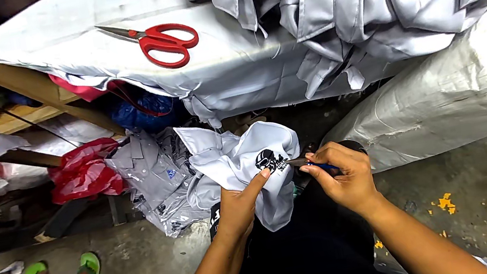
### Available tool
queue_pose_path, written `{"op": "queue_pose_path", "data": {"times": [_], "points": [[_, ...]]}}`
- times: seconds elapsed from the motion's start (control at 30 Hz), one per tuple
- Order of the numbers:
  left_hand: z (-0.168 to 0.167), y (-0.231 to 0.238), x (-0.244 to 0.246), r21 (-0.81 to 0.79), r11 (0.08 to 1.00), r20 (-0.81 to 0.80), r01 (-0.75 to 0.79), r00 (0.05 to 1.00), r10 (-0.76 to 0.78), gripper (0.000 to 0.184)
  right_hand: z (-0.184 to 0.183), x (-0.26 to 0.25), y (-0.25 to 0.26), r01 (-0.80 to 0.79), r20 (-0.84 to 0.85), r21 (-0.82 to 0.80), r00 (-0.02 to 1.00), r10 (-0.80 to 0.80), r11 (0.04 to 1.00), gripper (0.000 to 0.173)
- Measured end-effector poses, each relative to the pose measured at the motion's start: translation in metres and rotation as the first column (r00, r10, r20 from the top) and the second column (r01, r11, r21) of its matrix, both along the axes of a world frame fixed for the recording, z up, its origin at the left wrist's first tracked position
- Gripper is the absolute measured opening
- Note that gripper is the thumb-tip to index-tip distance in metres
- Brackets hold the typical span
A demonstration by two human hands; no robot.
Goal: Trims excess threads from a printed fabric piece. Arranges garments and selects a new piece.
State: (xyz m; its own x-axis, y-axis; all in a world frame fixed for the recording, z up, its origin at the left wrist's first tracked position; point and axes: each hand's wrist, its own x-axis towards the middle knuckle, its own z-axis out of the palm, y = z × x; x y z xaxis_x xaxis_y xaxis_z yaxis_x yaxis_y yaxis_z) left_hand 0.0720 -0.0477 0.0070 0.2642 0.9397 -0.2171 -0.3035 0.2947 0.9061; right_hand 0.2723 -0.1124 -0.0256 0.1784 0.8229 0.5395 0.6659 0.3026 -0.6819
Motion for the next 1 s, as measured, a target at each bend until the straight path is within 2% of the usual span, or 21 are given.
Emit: {"op": "queue_pose_path", "data": {"times": [0.13, 0.3, 0.53, 0.83, 1.0], "points": [[0.000, -0.002, 0.004, 0.014, 1.000, -0.022, -0.020, 1.000, 0.020, 0.027, 0.005, -0.003, -0.004, -0.033, 0.020, -0.035, 0.999, 0.034, 0.999, 0.024], [0.001, -0.001, 0.004, 0.026, 0.999, -0.035, -0.042, 0.998, 0.043, 0.026, 0.013, 0.001, -0.009, -0.012, -0.096, -0.100, 0.995, 0.002, 0.995, 0.025], [0.000, -0.003, 0.006, 0.055, 0.997, -0.049, -0.048, 0.998, 0.051, 0.026, 0.015, -0.001, -0.010, 0.027, -0.072, -0.199, 0.997, -0.042, 0.980, 0.027], [0.000, -0.002, 0.003, 0.034, 0.999, -0.045, -0.020, 0.999, 0.021, 0.026, 0.015, 0.000, -0.006, -0.003, 0.006, -0.182, 1.000, 0.004, 0.983, 0.025], [0.001, 0.000, 0.002, 0.027, 1.000, -0.020, 0.000, 1.000, 0.000, 0.026, 0.017, 0.003, -0.005, -0.059, -0.116, -0.224, 0.993, 0.034, 0.973, 0.024]]}}
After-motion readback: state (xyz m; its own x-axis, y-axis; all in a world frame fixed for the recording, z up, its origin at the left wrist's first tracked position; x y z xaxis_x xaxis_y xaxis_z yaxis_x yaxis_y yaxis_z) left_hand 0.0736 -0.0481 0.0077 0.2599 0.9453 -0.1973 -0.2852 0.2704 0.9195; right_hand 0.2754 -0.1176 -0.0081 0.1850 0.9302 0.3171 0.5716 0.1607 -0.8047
